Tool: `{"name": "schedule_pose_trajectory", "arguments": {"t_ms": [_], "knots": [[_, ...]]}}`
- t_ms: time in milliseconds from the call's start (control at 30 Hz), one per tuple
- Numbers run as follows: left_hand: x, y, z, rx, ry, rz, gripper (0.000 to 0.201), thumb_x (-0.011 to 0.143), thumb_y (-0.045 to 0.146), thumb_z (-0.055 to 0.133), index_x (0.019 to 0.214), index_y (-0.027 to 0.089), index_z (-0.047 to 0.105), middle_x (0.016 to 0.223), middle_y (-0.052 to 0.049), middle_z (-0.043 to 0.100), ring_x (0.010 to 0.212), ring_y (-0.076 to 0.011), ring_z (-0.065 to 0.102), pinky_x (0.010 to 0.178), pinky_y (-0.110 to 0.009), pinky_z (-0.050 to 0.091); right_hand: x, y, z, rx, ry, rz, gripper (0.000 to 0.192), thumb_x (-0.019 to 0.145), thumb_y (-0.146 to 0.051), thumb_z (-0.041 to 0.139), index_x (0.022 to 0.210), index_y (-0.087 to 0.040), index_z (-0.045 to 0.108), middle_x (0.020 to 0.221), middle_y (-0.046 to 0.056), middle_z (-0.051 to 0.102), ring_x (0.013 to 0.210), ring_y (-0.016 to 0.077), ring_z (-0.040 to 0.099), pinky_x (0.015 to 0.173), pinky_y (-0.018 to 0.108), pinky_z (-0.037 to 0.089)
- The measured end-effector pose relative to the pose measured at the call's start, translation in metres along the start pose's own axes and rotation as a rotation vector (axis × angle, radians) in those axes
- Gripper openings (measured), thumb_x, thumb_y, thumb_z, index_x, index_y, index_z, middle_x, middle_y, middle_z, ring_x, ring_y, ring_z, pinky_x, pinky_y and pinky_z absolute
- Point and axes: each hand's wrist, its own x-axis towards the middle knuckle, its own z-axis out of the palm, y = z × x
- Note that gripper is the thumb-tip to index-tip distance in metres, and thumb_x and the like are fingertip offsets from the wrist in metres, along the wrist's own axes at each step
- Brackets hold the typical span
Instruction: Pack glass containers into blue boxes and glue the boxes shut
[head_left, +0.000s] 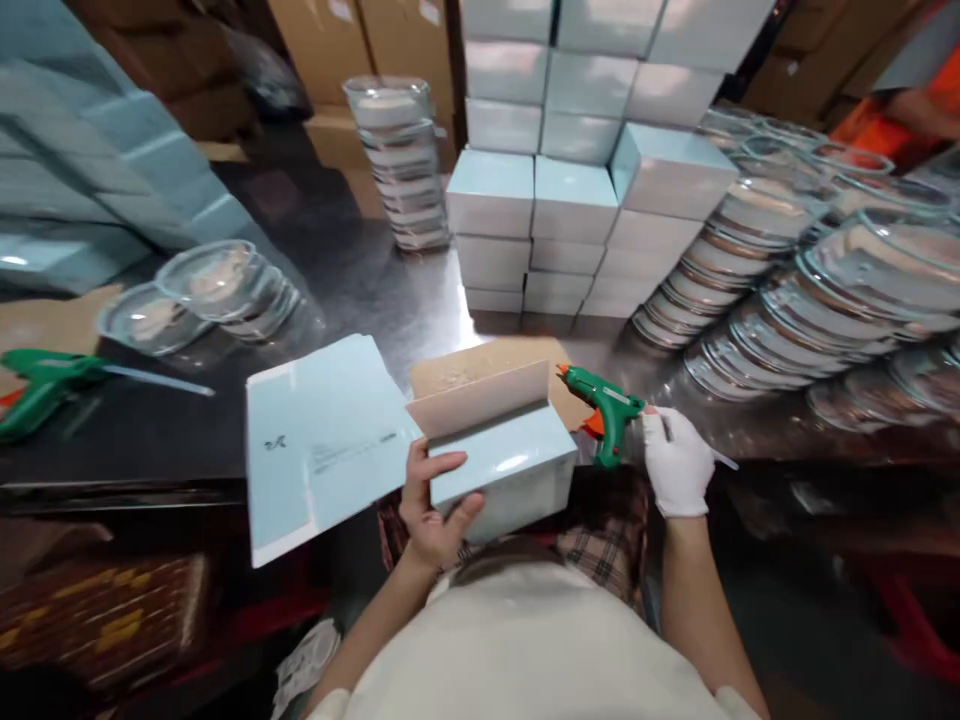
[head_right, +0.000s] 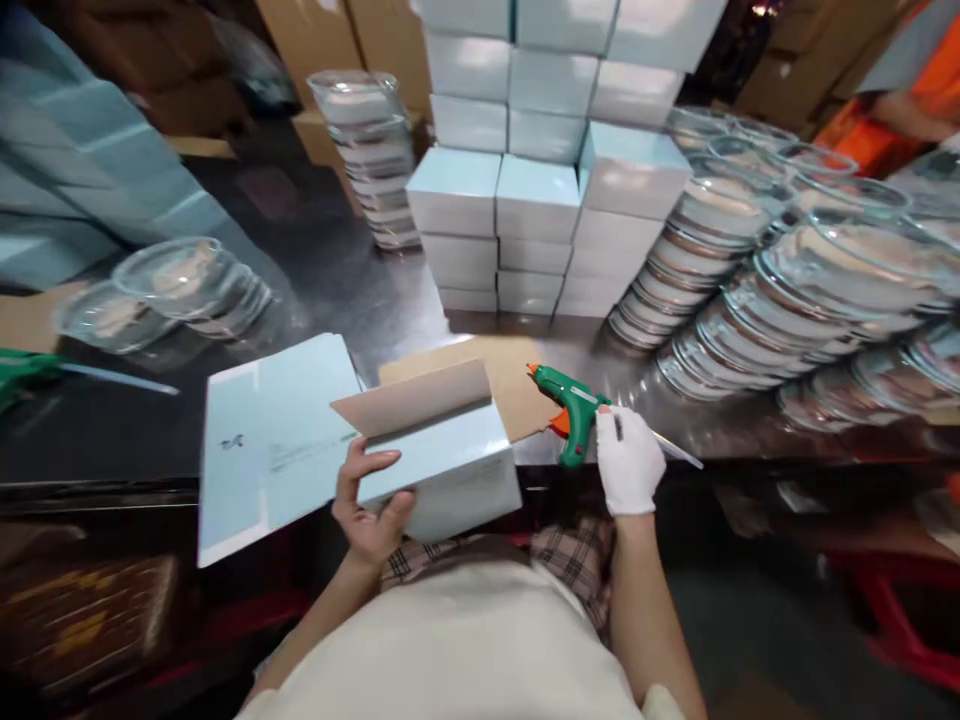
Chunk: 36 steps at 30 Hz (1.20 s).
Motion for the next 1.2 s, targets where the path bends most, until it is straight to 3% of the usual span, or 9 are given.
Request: {"name": "schedule_pose_trajectory", "arguments": {"t_ms": [67,167,267,400,600,767,900,1000,1200], "knots": [[-0.017,-0.002,-0.006,-0.041,-0.041,-0.232,0.04,0.088,0.06,0.076,0.105,0.024,0.075,0.104,-0.005,0.071,0.117,-0.0278,0.065,0.104,-0.039,0.05,-0.001,0.015,-0.003,-0.215,-0.179,0.15,0.05,0.097,-0.065,0.054,0.101,-0.02,0.075,0.106,0.014,0.077,0.104,0.0302,0.07,0.089,0.037,0.05],[-0.031,-0.007,0.0,-0.106,-0.078,-0.452,0.039,0.086,0.058,0.077,0.103,0.023,0.074,0.101,-0.004,0.07,0.098,-0.0225,0.066,0.091,-0.034,0.052,0.003,0.016,0.013,-0.189,-0.368,0.264,0.045,0.088,-0.058,0.072,0.103,-0.016,0.074,0.114,0.019,0.076,0.105,0.031,0.071,0.086,0.034,0.049],[-0.035,-0.01,0.01,-0.135,-0.112,-0.478,0.038,0.083,0.055,0.08,0.103,0.022,0.075,0.1,-0.004,0.069,0.094,-0.021,0.065,0.085,-0.031,0.052,0.017,0.01,0.028,-0.034,-0.411,0.318,0.035,0.072,-0.044,0.087,0.085,-0.016,0.072,0.098,0.015,0.077,0.099,0.0288,0.072,0.08,0.029,0.048],[-0.034,-0.014,0.015,-0.164,-0.167,-0.537,0.043,0.082,0.058,0.08,0.102,0.021,0.074,0.095,-0.004,0.068,0.086,-0.0194,0.064,0.077,-0.03,0.051,0.035,0.013,0.026,0.198,-0.464,0.379,0.025,0.069,-0.035,0.082,0.066,-0.017,0.065,0.066,0.004,0.069,0.067,0.0188,0.067,0.058,0.025,0.044],[-0.031,-0.013,0.017,-0.222,-0.215,-0.633,0.041,0.082,0.056,0.08,0.102,0.02,0.073,0.091,-0.002,0.066,0.073,-0.0153,0.058,0.067,-0.026,0.046,0.022,0.016,0.015,0.586,-0.336,0.445,0.029,0.07,-0.039,0.074,0.077,-0.021,0.052,0.062,0.004,0.069,0.053,0.0156,0.064,0.048,0.025,0.049],[-0.018,0.005,0.034,-0.198,-0.268,-0.555,0.033,0.085,0.049,0.08,0.104,0.023,0.074,0.099,-0.004,0.066,0.083,-0.0176,0.061,0.07,-0.027,0.046,-0.001,0.002,-0.009,0.789,-0.146,0.337,0.051,0.061,-0.046,0.085,0.092,-0.023,0.051,0.068,-0.002,0.072,0.053,0.013,0.064,0.047,0.021,0.049],[-0.011,0.02,0.054,-0.19,-0.32,-0.494,0.028,0.088,0.046,0.079,0.107,0.026,0.074,0.103,-0.003,0.065,0.091,-0.0187,0.063,0.077,-0.028,0.049,-0.019,-0.006,-0.027,0.892,-0.332,0.301,0.029,0.067,-0.039,0.081,0.078,-0.019,0.064,0.058,-0.001,0.066,0.045,0.0104,0.054,0.044,0.022,0.044],[-0.011,0.027,0.062,-0.165,-0.346,-0.461,0.027,0.09,0.044,0.079,0.109,0.026,0.074,0.106,-0.004,0.065,0.1,-0.0212,0.065,0.089,-0.032,0.051,-0.043,-0.003,-0.032,0.82,-0.337,0.297,0.025,0.073,-0.04,0.079,0.07,-0.02,0.066,0.053,-0.001,0.063,0.044,0.012,0.053,0.042,0.024,0.042],[-0.013,0.036,0.066,-0.133,-0.343,-0.382,0.026,0.09,0.042,0.079,0.109,0.025,0.073,0.109,-0.006,0.067,0.103,-0.0222,0.067,0.087,-0.032,0.053,-0.081,-0.005,-0.03,0.523,-0.35,-0.157,0.022,0.078,-0.04,0.082,0.083,-0.023,0.071,0.079,0.004,0.076,0.067,0.0206,0.07,0.064,0.033,0.062]]}}
